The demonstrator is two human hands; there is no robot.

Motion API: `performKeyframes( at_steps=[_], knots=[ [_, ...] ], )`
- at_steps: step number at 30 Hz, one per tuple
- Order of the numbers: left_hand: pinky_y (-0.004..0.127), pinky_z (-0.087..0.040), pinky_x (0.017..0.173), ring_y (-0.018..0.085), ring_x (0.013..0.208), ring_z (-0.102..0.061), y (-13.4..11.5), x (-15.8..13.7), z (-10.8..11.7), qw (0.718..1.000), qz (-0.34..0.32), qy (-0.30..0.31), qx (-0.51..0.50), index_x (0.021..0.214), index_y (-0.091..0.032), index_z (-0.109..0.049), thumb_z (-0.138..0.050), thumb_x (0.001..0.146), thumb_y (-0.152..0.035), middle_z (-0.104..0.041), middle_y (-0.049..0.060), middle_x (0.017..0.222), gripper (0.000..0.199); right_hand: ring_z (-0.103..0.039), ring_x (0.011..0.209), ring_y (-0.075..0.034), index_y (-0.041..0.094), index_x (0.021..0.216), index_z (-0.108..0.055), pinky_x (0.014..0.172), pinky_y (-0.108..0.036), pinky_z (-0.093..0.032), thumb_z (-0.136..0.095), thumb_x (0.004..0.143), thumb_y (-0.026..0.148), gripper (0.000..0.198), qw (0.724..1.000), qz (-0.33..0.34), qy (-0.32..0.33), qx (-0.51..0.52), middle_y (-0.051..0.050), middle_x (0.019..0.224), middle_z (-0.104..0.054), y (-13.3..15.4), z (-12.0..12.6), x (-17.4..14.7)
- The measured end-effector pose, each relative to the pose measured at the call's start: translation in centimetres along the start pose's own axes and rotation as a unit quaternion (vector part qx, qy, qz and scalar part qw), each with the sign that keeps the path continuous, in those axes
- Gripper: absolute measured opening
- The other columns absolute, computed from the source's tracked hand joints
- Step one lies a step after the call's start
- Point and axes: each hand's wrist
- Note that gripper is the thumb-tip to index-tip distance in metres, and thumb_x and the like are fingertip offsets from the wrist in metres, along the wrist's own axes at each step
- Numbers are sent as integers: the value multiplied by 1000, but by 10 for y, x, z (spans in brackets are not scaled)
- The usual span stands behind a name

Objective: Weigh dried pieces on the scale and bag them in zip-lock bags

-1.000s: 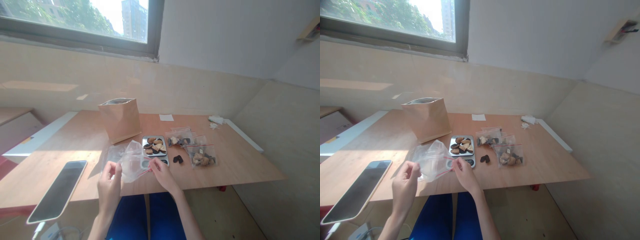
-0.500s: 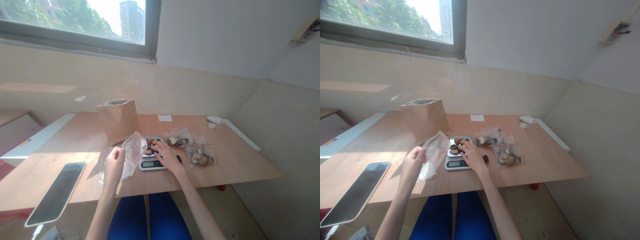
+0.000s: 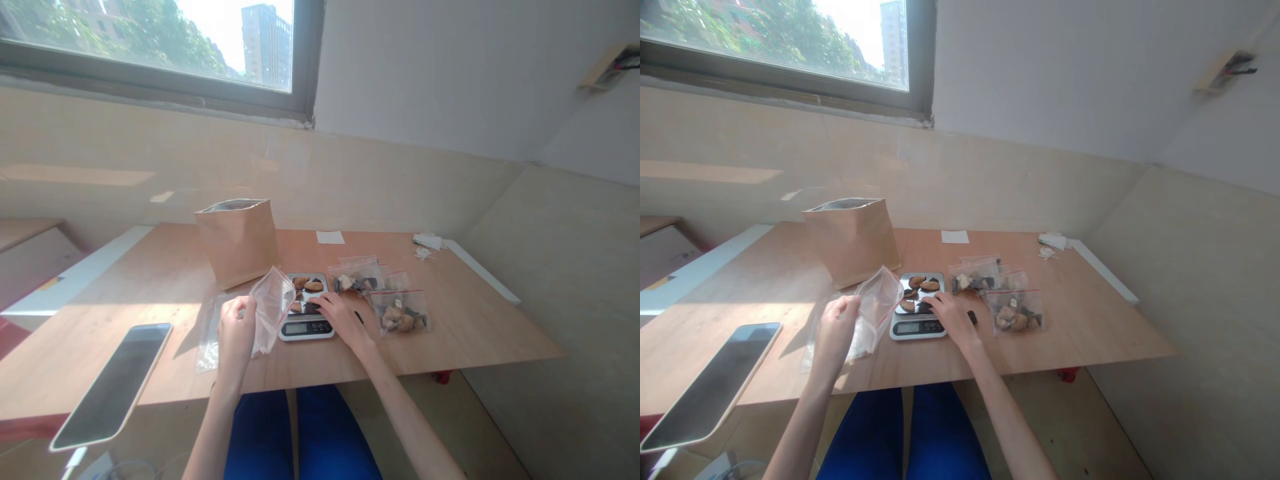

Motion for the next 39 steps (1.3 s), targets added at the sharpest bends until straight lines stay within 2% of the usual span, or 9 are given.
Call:
performKeyframes(
  at_steps=[4,7,10,13,19,23,26,32,39],
  knots=[
    [36,-42,83,26,104,-52,2,-1,-5,999,-28,18,-19,67,-21,-53,-39,77,-49,-60,9,106,33,-61,96,-19,19,103,-63,84,-32,-48,-47,87,17,22,984,-88,-72,138,-7,103,-66,8,8,3],
    [36,-42,84,25,105,-52,4,-3,-11,998,-42,29,-18,66,-21,-50,-38,78,-48,-60,10,109,31,-63,79,-18,17,95,-65,68,-27,-50,-51,85,29,21,946,-181,-128,237,-6,90,-68,25,21,11],
    [35,-42,83,24,101,-54,5,-7,-17,998,-57,33,-16,67,-22,-47,-39,79,-42,-61,9,107,25,-53,49,-10,16,84,-66,44,-20,-40,-51,83,35,25,915,-207,-69,339,0,64,-61,46,39,25],
    [33,-42,81,22,96,-55,4,-12,-21,996,-76,39,-27,75,-21,-50,-38,80,-40,-61,8,103,23,-48,46,-8,16,79,-66,40,-17,-36,-53,80,28,18,907,-181,21,380,3,58,-57,64,51,41],
    [32,-43,74,21,82,-57,-1,-22,-19,997,-61,40,-39,83,-20,-53,-35,83,-42,-62,5,86,28,-58,65,-14,15,91,-65,56,-24,-47,-59,77,26,18,941,-185,3,282,-4,79,-64,86,44,66],
    [31,-45,65,20,74,-59,3,-19,-12,998,-11,30,-46,87,-21,-55,-36,83,-47,-62,2,77,32,-59,76,-13,18,94,-62,71,-26,-49,-46,86,25,19,948,-134,-125,262,-5,95,-62,81,36,68],
    [30,-47,65,20,80,-60,10,-13,-7,997,4,6,-78,90,-20,-57,-40,82,-48,-65,5,88,33,-59,85,-14,19,92,-60,77,-27,-48,-39,88,20,22,943,-111,-212,232,-5,94,-61,66,26,64],
    [28,-50,66,19,90,-60,17,-11,-3,990,1,-23,-141,76,-21,-49,-41,81,-49,-61,10,116,29,-52,106,-22,15,106,-57,92,-38,-43,-44,88,22,23,995,-12,-61,80,-11,108,-59,41,-20,45],
    [26,-49,58,19,83,-61,14,-19,0,987,5,0,-158,78,-21,-47,-40,80,-53,-63,9,110,33,-54,94,-26,13,102,-58,84,-41,-47,-46,88,23,21,997,-6,-6,-79,-14,97,-59,35,-40,40]
  ],
)
Point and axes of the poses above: each hand's wrist, its own x-axis towards the middle knuckle, its own z-axis out of the back of the hand, y = z × x
